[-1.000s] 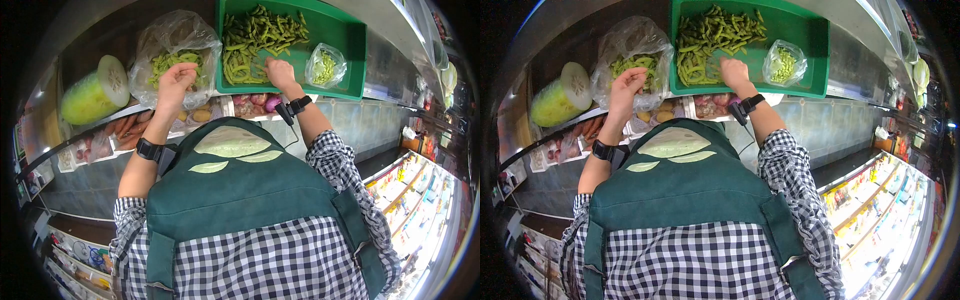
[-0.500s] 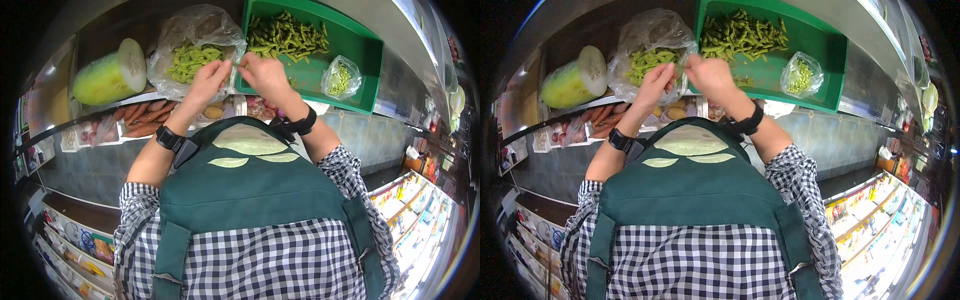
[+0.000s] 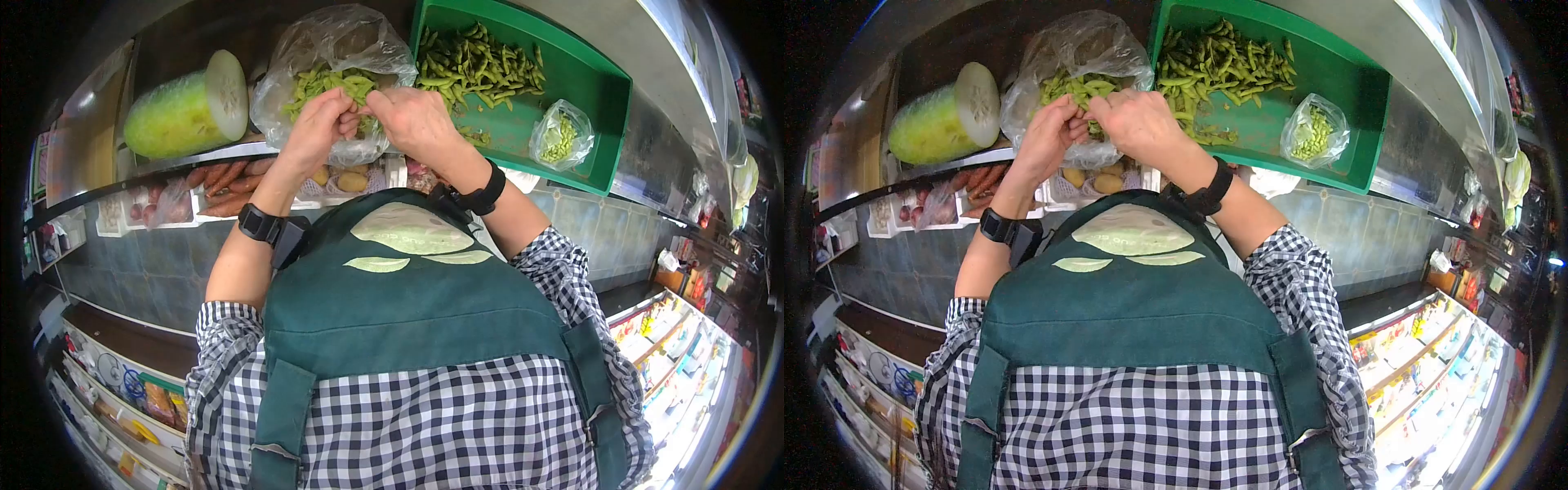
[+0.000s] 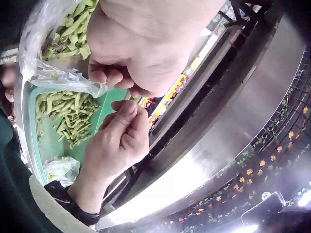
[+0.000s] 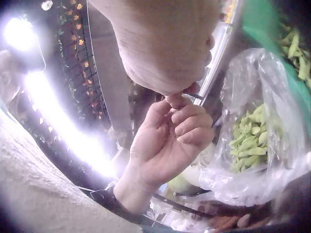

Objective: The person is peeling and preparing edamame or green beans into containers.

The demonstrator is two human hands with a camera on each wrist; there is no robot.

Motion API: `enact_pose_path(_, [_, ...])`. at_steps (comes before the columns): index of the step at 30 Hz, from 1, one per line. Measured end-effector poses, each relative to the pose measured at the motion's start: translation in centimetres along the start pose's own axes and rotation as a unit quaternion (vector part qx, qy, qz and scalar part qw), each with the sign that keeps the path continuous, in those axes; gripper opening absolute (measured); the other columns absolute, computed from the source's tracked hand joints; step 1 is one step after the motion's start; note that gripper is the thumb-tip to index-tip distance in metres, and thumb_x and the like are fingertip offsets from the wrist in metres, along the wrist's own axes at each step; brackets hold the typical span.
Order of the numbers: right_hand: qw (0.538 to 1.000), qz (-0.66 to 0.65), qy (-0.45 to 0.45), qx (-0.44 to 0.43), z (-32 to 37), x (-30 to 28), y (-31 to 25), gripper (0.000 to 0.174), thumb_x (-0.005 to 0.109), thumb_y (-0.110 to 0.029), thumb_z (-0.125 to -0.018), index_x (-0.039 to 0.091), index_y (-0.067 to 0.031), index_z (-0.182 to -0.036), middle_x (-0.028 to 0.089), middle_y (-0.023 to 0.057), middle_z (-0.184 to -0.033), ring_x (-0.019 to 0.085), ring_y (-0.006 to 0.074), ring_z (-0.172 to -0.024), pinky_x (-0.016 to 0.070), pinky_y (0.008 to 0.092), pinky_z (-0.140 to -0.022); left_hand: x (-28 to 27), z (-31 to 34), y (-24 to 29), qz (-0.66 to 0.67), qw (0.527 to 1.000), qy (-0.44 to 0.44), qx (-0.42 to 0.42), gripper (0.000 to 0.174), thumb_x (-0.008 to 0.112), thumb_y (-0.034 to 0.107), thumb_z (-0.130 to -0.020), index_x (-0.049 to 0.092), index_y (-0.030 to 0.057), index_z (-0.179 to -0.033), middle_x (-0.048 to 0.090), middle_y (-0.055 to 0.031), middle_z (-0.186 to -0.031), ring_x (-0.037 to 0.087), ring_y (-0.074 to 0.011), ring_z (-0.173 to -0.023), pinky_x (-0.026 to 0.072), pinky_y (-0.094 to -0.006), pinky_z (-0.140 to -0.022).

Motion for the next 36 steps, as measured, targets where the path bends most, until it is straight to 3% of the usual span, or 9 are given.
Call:
enact_pose_path(16, [0.989,-0.119,0.076,0.04,-0.1,0.5,0.4,0.016,0.054,-0.015,-0.086,0.052,-0.003,-0.076,0.049,0.0061,-0.053,0.055,0.0231,-0.05,0.0418,0.0332,-0.045,1.1,-0.4,1.1,-0.015,0.996,0.053,0.072,0.012,0.041,0.008,-0.082,0.045,0.0052,-0.071,0.037,0.0021,-0.065,0.033,-0.0071,-0.058,0.0301,-0.023,-0.054])
enact_pose_path(18, [0.83,-0.49,-0.02,0.268,0.5,3.0,1.8,0.022,0.052,-0.018,-0.091,0.054,-0.0024,-0.076,0.048,0.0021,-0.051,0.049,0.0147,-0.046,0.0349,0.0278,-0.041,0.9,-0.8,1.0,0.008,0.997,0.045,0.065,0.011,0.041,0.007,-0.08,0.045,0.005,-0.07,0.037,0.002,-0.063,0.033,-0.0071,-0.057,0.0297,-0.0232,-0.054])
enact_pose_path(19, [0.829,-0.49,-0.02,0.268,0.6,2.9,2.0,0.022,0.052,-0.018,-0.091,0.054,-0.0024,-0.076,0.048,0.0021,-0.051,0.049,0.0147,-0.046,0.0349,0.0278,-0.041,0.8,-0.9,0.9,0.031,0.997,0.037,0.057,0.01,0.041,0.005,-0.079,0.046,0.0048,-0.069,0.036,0.002,-0.062,0.033,-0.007,-0.056,0.0293,-0.0234,-0.053])
enact_pose_path(21, [0.469,-0.81,-0.098,0.338,1.6,4.8,1.1,0.028,0.051,-0.021,-0.093,0.055,-0.0032,-0.072,0.046,-0.0008,-0.052,0.041,0.0075,-0.045,0.029,0.0229,-0.041,0.4,-0.7,0.5,0.035,0.997,0.048,0.041,0.008,0.042,0.005,-0.077,0.046,0.0051,-0.069,0.036,0.0022,-0.059,0.032,-0.007,-0.053,0.0283,-0.0234,-0.052])
enact_pose_path(25, [0.479,-0.791,-0.132,0.357,2.0,5.2,1.1,0.029,0.053,-0.023,-0.092,0.055,-0.0031,-0.071,0.045,-0.0011,-0.052,0.038,0.0067,-0.044,0.028,0.0223,-0.041,-0.1,0.1,0.5,-0.046,0.982,0.18,-0.02,0.007,0.046,0.006,-0.073,0.047,0.0055,-0.066,0.038,0.0022,-0.054,0.031,-0.0069,-0.046,0.025,-0.0233,-0.045])
enact_pose_path(27, [0.802,-0.525,-0.078,0.272,0.9,3.9,1.8,0.029,0.059,-0.026,-0.088,0.055,-0.0033,-0.07,0.045,-0.0021,-0.05,0.037,0.0047,-0.041,0.0252,0.0201,-0.039,-0.7,-0.2,0.2,-0.081,0.986,0.147,-0.002,0.007,0.046,0.006,-0.072,0.049,0.0053,-0.065,0.039,0.0018,-0.054,0.031,-0.0067,-0.045,0.0239,-0.0234,-0.043])
enact_pose_path(31, [0.717,-0.62,-0.124,0.293,1.1,5.3,2.0,0.028,0.06,-0.029,-0.088,0.056,-0.0042,-0.075,0.044,-0.0028,-0.05,0.037,0.0047,-0.039,0.0253,0.0189,-0.037,0.0,-0.2,0.1,-0.102,0.989,0.103,-0.018,0.008,0.047,0.006,-0.069,0.051,0.0046,-0.062,0.043,0.0001,-0.054,0.032,-0.0068,-0.044,0.0242,-0.0235,-0.041])
enact_pose_path(33, [0.597,-0.71,-0.137,0.348,1.9,6.5,2.0,0.029,0.058,-0.03,-0.089,0.056,-0.0048,-0.075,0.046,-0.0024,-0.051,0.038,0.0043,-0.04,0.0261,0.0186,-0.037,0.1,-0.1,0.1,-0.091,0.99,0.104,-0.02,0.007,0.047,0.006,-0.069,0.05,0.0044,-0.062,0.044,-0.0005,-0.055,0.032,-0.0071,-0.044,0.0247,-0.0234,-0.041])
enact_pose_path(36, [0.568,-0.728,-0.116,0.367,2.0,6.9,1.9,0.03,0.056,-0.03,-0.09,0.056,-0.005,-0.074,0.047,-0.0017,-0.052,0.039,0.0046,-0.041,0.0273,0.0195,-0.036,-0.5,-0.2,-0.4,-0.069,0.991,0.115,-0.027,0.007,0.047,0.006,-0.069,0.049,0.004,-0.063,0.046,-0.0014,-0.056,0.033,-0.0076,-0.044,0.0259,-0.0232,-0.042])
Point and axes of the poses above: each hand's wrist, its own z-axis away from the middle knuckle, its own x-axis out of the palm, y = z × x, the point moved 6 cm from there along -z, towards the middle knuckle
